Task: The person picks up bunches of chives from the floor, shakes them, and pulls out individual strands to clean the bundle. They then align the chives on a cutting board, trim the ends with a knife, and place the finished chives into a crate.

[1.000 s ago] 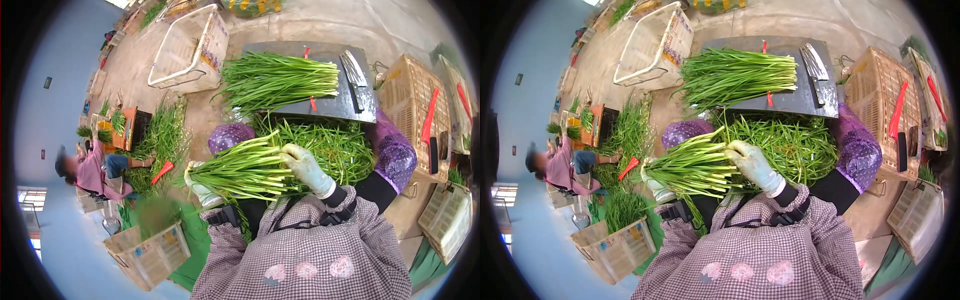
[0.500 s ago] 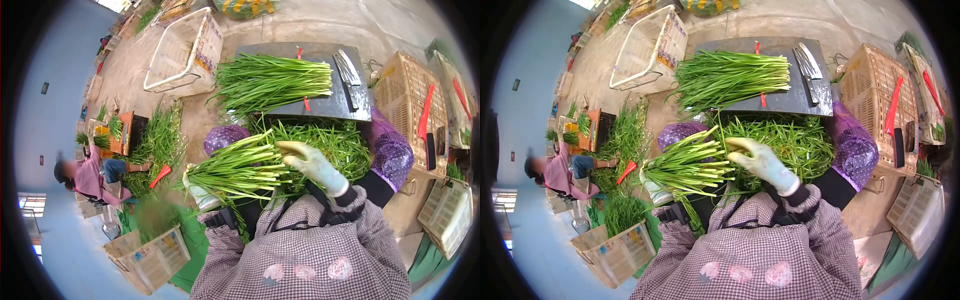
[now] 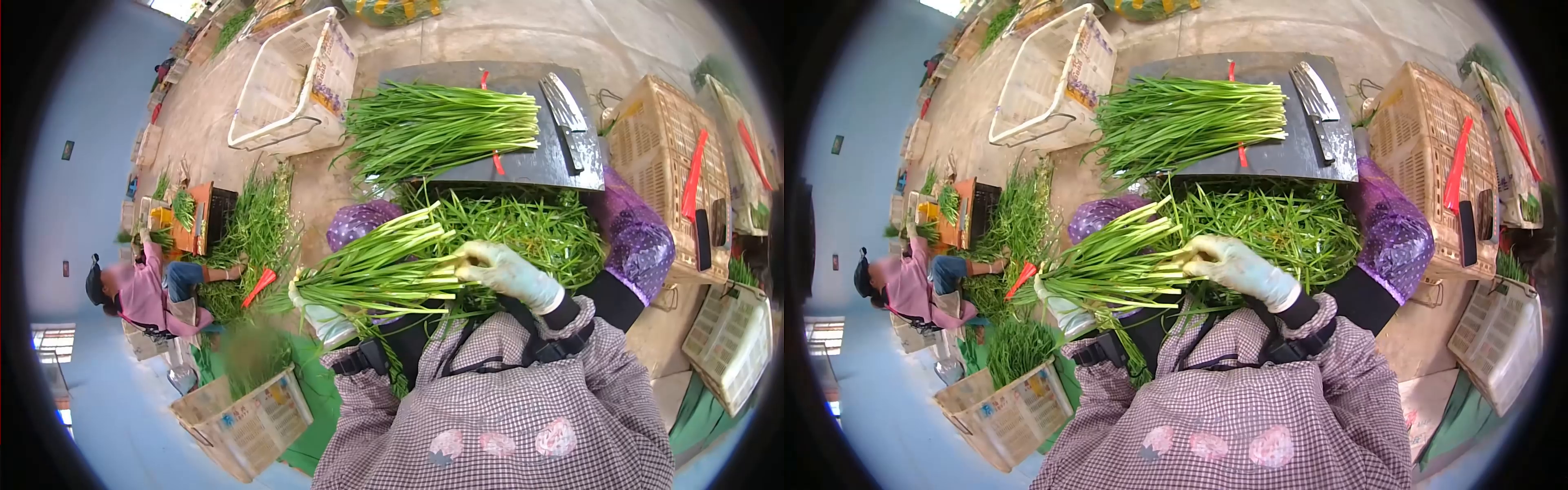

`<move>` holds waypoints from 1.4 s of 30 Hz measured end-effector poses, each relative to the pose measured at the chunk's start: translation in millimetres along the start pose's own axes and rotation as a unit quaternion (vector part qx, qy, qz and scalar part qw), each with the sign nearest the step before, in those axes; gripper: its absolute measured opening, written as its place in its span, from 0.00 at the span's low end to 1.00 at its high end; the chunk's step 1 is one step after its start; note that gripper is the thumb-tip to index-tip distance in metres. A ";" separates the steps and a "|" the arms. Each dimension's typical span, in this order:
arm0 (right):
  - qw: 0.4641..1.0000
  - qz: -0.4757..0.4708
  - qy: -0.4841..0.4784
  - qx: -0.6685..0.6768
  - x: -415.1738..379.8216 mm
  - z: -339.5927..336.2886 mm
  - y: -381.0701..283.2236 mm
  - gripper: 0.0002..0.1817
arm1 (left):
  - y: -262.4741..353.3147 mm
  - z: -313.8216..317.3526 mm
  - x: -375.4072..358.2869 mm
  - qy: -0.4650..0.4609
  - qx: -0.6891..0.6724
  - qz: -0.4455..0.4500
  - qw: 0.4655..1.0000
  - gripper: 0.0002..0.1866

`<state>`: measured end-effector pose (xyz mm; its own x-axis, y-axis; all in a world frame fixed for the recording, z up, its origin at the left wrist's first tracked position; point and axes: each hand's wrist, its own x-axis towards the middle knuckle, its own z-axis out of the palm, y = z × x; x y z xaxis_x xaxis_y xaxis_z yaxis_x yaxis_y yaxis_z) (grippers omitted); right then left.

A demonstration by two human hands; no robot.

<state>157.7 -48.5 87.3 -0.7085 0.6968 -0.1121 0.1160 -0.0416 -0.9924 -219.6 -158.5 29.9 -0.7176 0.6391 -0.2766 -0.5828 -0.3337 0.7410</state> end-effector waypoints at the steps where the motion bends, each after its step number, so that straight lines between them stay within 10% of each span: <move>1: 0.999 -0.031 0.028 0.013 3.5 5.8 4.1 0.12 | 1.4 12.7 -7.2 0.009 -0.003 -0.003 1.000 0.22; 9: 0.963 -0.002 0.234 -0.131 -37.8 -44.8 16.7 0.06 | 10.4 -12.2 9.2 0.019 0.020 0.002 1.000 0.27; 11: 0.861 0.128 0.175 -0.459 -63.8 -70.6 49.3 0.07 | 13.1 -11.8 6.9 0.019 0.009 -0.020 1.000 0.26; 12: 0.728 0.251 0.107 -0.629 -72.1 -71.9 53.9 0.08 | 13.5 -6.2 3.6 0.019 0.009 -0.019 1.000 0.26; 14: 0.806 -0.022 0.263 -0.529 -68.5 -58.8 37.9 0.11 | 12.9 14.3 -6.8 0.035 0.003 0.004 0.999 0.25; 18: 0.873 -0.202 0.216 -0.388 -12.6 6.3 -34.5 0.13 | 13.9 37.7 -20.4 0.021 -0.002 0.008 1.000 0.22; 22: 0.842 -0.138 0.101 -0.511 35.1 37.0 -16.0 0.07 | 17.4 44.9 -24.7 -0.002 0.018 0.057 0.998 0.16; 26: 0.896 -0.233 0.118 -0.359 37.5 30.1 -38.4 0.07 | 20.1 50.6 -35.1 -0.056 -0.044 0.149 0.986 0.17; 28: 0.980 -0.168 0.058 0.092 27.1 17.1 -68.4 0.04 | 21.2 52.9 -37.0 -0.046 -0.038 0.126 0.990 0.17; 34: 0.913 -0.250 0.083 0.310 -42.0 -39.1 -52.2 0.05 | 21.2 41.2 -24.6 0.002 -0.079 0.027 0.997 0.15; 38: 0.982 0.024 0.073 -0.174 -64.2 -28.5 21.2 0.17 | 14.0 58.4 -36.2 0.005 -0.051 0.001 0.999 0.18; 40: 0.984 0.114 0.098 0.092 -49.1 -6.8 -6.9 0.13 | 12.0 69.8 -42.2 0.061 0.016 0.008 0.998 0.20; 42: 0.990 0.070 0.114 0.036 -27.1 7.3 0.7 0.12 | 13.1 63.9 -39.0 0.039 0.007 -0.002 0.999 0.21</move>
<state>171.9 -72.7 89.2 -0.5119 0.8240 -0.2428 0.1463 -0.1949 -0.9698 -174.8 -143.5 89.5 -0.7436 0.5844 -0.3249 -0.5798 -0.3215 0.7486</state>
